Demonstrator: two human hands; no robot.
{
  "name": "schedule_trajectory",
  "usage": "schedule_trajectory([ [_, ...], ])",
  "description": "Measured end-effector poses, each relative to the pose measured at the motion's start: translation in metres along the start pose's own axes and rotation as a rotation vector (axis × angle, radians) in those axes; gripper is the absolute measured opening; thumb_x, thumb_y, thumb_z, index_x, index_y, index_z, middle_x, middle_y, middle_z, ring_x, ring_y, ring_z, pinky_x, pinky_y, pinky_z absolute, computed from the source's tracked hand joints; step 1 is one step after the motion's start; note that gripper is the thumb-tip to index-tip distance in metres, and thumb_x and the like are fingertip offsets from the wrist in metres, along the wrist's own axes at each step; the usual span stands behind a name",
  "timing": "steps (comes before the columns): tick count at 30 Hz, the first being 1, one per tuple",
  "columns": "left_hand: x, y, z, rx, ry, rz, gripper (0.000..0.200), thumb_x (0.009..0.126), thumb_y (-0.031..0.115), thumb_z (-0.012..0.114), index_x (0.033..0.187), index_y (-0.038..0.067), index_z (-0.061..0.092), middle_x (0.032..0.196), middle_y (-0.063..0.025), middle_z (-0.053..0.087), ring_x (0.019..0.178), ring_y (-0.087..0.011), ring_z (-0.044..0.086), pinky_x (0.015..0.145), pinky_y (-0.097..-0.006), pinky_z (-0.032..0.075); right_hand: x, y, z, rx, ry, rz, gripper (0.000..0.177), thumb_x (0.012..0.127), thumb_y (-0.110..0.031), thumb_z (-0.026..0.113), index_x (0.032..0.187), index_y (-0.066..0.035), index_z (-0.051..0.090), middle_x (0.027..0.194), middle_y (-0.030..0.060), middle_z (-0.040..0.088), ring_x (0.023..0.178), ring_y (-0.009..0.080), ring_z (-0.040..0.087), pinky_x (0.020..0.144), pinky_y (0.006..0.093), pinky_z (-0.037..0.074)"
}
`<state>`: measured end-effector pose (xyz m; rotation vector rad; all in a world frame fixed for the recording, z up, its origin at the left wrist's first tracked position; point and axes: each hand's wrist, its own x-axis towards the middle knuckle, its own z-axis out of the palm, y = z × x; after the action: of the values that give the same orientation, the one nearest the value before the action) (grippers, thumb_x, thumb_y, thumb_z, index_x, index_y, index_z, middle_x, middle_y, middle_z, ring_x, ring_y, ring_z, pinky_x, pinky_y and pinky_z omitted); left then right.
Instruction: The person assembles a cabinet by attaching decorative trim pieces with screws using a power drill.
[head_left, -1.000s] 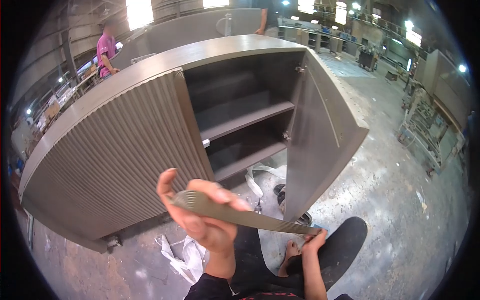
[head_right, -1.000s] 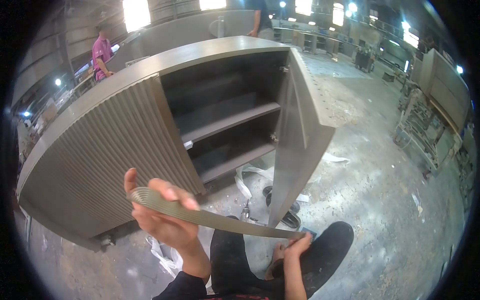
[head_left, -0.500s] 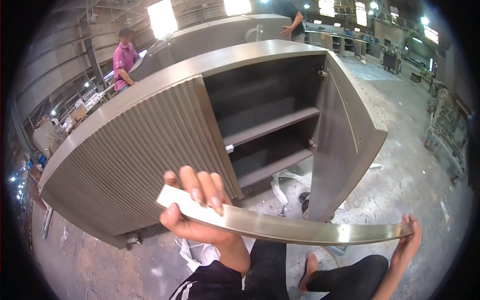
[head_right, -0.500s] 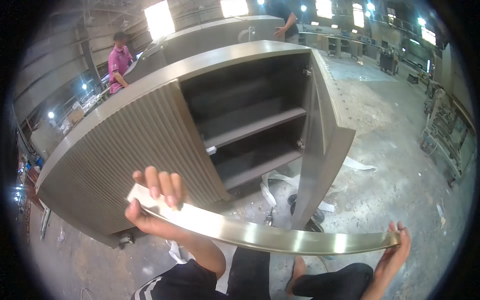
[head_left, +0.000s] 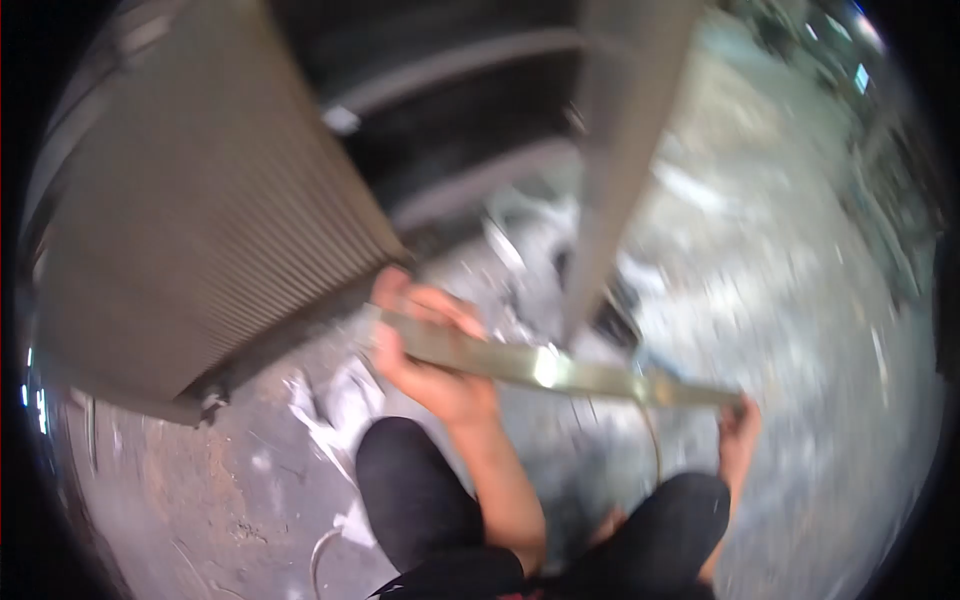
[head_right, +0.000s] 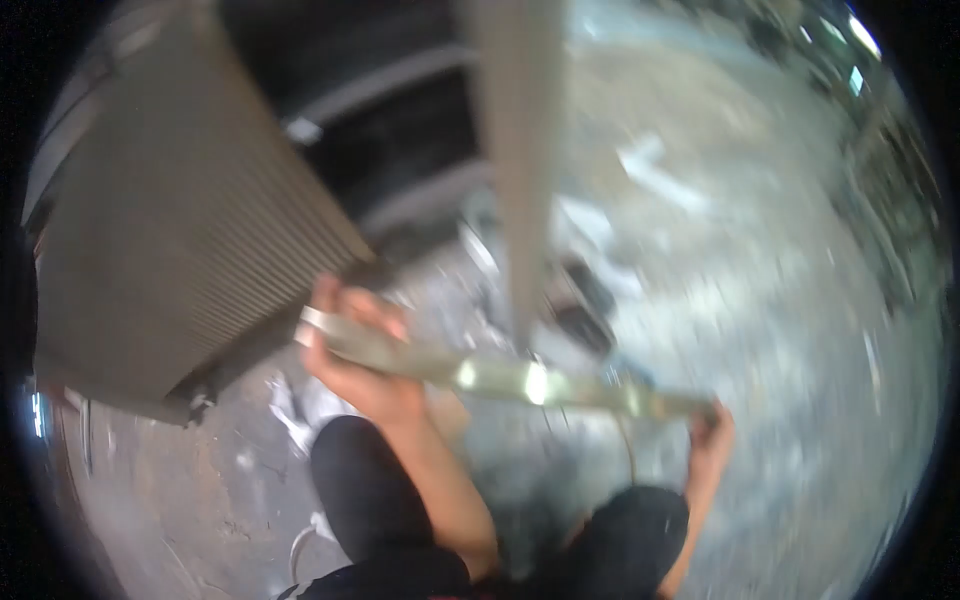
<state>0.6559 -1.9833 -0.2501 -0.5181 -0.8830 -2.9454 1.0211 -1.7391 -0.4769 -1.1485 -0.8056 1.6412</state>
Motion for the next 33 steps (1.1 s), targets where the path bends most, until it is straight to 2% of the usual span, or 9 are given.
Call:
schedule_trajectory([
  [3, -0.026, -0.012, -0.056, 0.207, 0.242, 0.014, 0.045, 0.098, 0.040, 0.044, 0.125, 0.005, 0.044, 0.083, -0.0108, 0.060, 0.060, -0.0137, 0.052, 0.053, -0.0271, 0.042, -0.010, 0.019, -0.005, -0.153, -0.011, 0.168, 0.030, 0.087, -0.022, 0.060, 0.110, -0.004, 0.065, 0.080, 0.0037, 0.059, 0.055, 0.0125, 0.050, 0.047, 0.0257, 0.036],
  [7, -0.061, -0.030, -0.117, 0.510, 0.625, -0.103, 0.033, 0.100, 0.031, 0.041, 0.114, 0.002, 0.048, 0.094, -0.0123, 0.061, 0.072, -0.0222, 0.063, 0.068, -0.0351, 0.051, -0.039, 0.043, -0.032, -0.267, 0.001, 0.190, 0.032, 0.087, -0.015, 0.057, 0.115, 0.000, 0.059, 0.077, 0.0060, 0.059, 0.050, 0.0134, 0.050, 0.043, 0.0265, 0.035],
  [13, -0.099, -0.075, -0.253, 0.664, 0.508, -0.551, 0.030, 0.101, 0.019, 0.038, 0.112, -0.007, 0.049, 0.102, -0.0241, 0.065, 0.090, -0.0327, 0.067, 0.083, -0.0433, 0.057, -0.078, 0.090, -0.098, -0.214, 0.164, 0.266, 0.038, 0.086, -0.008, 0.061, 0.122, 0.001, 0.051, 0.081, 0.0080, 0.062, 0.052, 0.0147, 0.054, 0.044, 0.0282, 0.042],
  [14, -0.105, -0.085, -0.247, 0.644, 0.590, -0.587, 0.033, 0.102, 0.020, 0.035, 0.115, -0.008, 0.048, 0.101, -0.0246, 0.065, 0.092, -0.0332, 0.067, 0.084, -0.0433, 0.057, -0.082, 0.095, -0.110, -0.203, 0.183, 0.265, 0.038, 0.086, -0.009, 0.062, 0.122, 0.001, 0.051, 0.081, 0.0082, 0.062, 0.053, 0.0148, 0.054, 0.045, 0.0283, 0.042],
  [19, -0.130, -0.120, -0.234, 0.621, 0.387, -0.800, 0.040, 0.106, 0.031, 0.027, 0.123, -0.005, 0.035, 0.097, -0.0292, 0.063, 0.087, -0.0383, 0.067, 0.074, -0.0484, 0.060, -0.095, 0.103, -0.150, -0.319, 0.313, 0.205, 0.038, 0.086, -0.014, 0.067, 0.118, -0.001, 0.051, 0.083, 0.0085, 0.063, 0.054, 0.0148, 0.054, 0.045, 0.0278, 0.043],
  [26, -0.170, -0.167, -0.221, 0.424, 0.599, -0.815, 0.053, 0.104, 0.043, 0.033, 0.130, -0.004, 0.033, 0.106, -0.0283, 0.054, 0.085, -0.0400, 0.063, 0.077, -0.0551, 0.059, -0.128, 0.081, -0.231, -1.237, 0.215, -0.024, 0.045, 0.083, -0.043, 0.070, 0.100, -0.002, 0.063, 0.093, 0.0144, 0.066, 0.076, 0.0278, 0.062, 0.070, 0.0380, 0.049],
  [29, -0.172, -0.170, -0.214, 0.366, 0.627, -0.912, 0.054, 0.104, 0.044, 0.035, 0.131, -0.002, 0.034, 0.110, -0.0271, 0.053, 0.087, -0.0394, 0.062, 0.079, -0.0562, 0.058, -0.157, 0.046, -0.216, -1.652, 0.052, -0.091, 0.059, 0.080, -0.054, 0.069, 0.110, -0.003, 0.062, 0.103, 0.0171, 0.065, 0.096, 0.0345, 0.060, 0.087, 0.0454, 0.044],
  [30, -0.172, -0.172, -0.214, 0.359, 0.632, -0.938, 0.054, 0.104, 0.045, 0.035, 0.132, -0.002, 0.034, 0.111, -0.0267, 0.052, 0.089, -0.0392, 0.062, 0.080, -0.0565, 0.058, -0.165, 0.042, -0.214, -1.744, 0.006, -0.163, 0.071, 0.076, -0.058, 0.070, 0.123, -0.007, 0.058, 0.119, 0.0155, 0.060, 0.116, 0.0341, 0.052, 0.099, 0.0498, 0.035],
  [33, -0.172, -0.183, -0.216, 0.319, 0.618, -0.956, 0.055, 0.103, 0.046, 0.035, 0.133, -0.001, 0.035, 0.113, -0.0258, 0.052, 0.092, -0.0383, 0.061, 0.080, -0.0556, 0.058, -0.173, 0.033, -0.191, -1.903, -0.275, -0.513, 0.077, 0.074, -0.057, 0.069, 0.132, -0.009, 0.051, 0.132, 0.0126, 0.051, 0.125, 0.0318, 0.046, 0.103, 0.0517, 0.031],
])
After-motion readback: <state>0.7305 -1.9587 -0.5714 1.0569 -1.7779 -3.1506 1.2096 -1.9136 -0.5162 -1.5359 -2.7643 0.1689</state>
